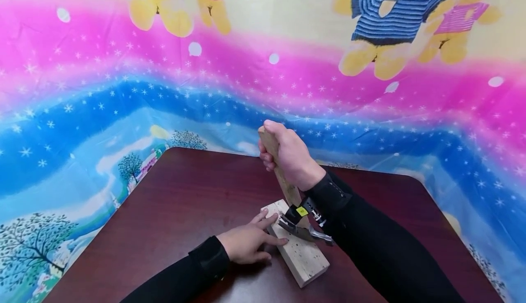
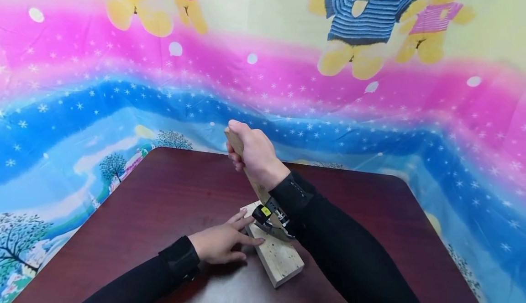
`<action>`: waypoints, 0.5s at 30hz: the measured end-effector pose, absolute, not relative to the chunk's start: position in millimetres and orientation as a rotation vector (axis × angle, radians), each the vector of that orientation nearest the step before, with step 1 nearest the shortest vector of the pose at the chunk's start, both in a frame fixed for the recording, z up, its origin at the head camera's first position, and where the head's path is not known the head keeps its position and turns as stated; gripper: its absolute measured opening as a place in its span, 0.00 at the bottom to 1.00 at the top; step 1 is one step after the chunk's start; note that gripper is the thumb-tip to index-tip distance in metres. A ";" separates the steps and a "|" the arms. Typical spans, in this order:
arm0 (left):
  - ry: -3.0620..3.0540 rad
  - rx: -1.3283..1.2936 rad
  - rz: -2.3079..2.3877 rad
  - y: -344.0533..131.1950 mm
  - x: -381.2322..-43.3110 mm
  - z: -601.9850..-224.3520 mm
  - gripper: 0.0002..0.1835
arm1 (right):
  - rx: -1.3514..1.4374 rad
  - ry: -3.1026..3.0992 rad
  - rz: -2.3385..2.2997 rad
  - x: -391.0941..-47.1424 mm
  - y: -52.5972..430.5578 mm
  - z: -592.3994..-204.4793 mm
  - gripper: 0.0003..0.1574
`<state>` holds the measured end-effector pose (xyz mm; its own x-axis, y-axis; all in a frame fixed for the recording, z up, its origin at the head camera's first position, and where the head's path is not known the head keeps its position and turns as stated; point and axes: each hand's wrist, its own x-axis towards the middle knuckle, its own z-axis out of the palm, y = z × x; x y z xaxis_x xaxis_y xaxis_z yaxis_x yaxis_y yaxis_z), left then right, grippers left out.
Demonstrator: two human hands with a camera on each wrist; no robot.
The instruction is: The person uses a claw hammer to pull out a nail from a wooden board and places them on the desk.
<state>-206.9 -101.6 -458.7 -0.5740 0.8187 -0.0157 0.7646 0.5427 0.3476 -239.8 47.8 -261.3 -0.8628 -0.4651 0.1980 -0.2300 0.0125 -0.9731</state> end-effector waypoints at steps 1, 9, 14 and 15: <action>2.603 1.354 0.454 -101.4 -206.7 -459.0 0.29 | -0.744 2.096 -1.966 -238.8 49.1 -261.5 0.38; 2.625 1.386 0.423 -100.6 -207.7 -462.4 0.29 | -0.802 2.062 -2.042 -228.5 59.2 -259.1 0.36; 2.623 1.369 0.404 -100.5 -208.7 -463.6 0.29 | -0.830 2.059 -2.045 -223.7 65.5 -258.5 0.35; 2.624 1.368 0.403 -100.5 -208.8 -463.7 0.29 | -0.836 2.058 -2.048 -222.8 66.8 -258.7 0.35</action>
<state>-208.8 -100.5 -463.7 -0.5706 0.8211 -0.0132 0.7793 0.5465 0.3065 -222.8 66.8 -258.7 -0.8403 -0.4570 0.2916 -0.2938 -0.0683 -0.9534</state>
